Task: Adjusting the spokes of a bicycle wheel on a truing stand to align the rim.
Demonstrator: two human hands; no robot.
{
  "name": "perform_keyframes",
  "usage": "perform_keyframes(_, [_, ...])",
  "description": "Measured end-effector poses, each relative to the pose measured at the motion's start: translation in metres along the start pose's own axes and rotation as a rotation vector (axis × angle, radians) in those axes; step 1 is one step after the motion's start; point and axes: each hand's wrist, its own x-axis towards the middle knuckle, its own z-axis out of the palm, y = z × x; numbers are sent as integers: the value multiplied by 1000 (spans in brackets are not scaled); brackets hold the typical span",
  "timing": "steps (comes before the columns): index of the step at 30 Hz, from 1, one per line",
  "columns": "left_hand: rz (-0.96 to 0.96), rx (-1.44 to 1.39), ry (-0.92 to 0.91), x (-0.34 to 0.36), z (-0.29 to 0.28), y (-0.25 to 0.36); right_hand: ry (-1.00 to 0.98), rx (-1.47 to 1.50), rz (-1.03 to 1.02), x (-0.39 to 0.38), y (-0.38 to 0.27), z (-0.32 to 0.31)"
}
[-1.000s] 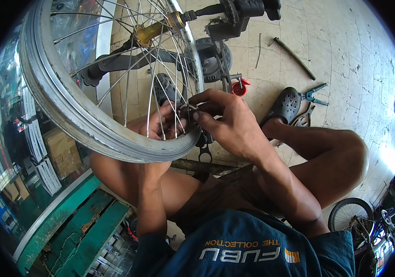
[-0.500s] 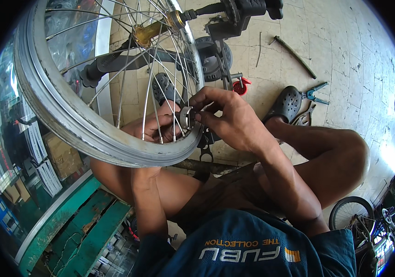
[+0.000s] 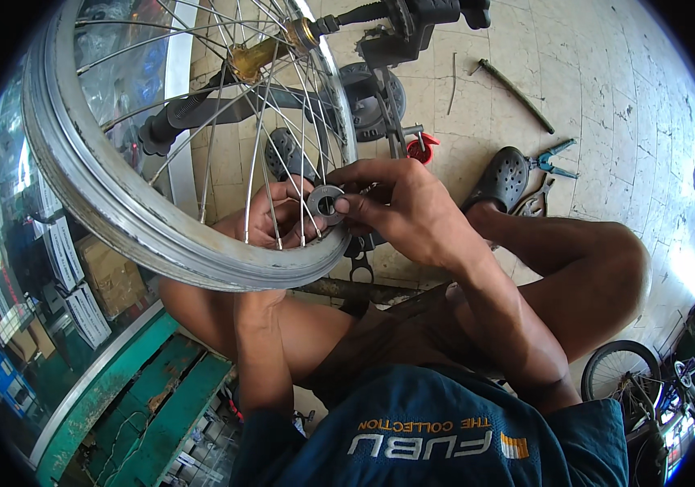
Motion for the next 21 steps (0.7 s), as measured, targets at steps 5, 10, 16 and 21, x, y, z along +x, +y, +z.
perform_keyframes(5, [36,111,72,-5,-1,-3,117,41,-83,4,14,8])
perform_keyframes(10, [8,285,131,-8,11,4,135,-75,-9,-9,-10,14])
perform_keyframes(16, [114,379,133,-4,11,1,121,-6,-46,-13,-9,15])
perform_keyframes(21, [139,214,106,-6,-8,-5,56,91,-115,-6,7,8])
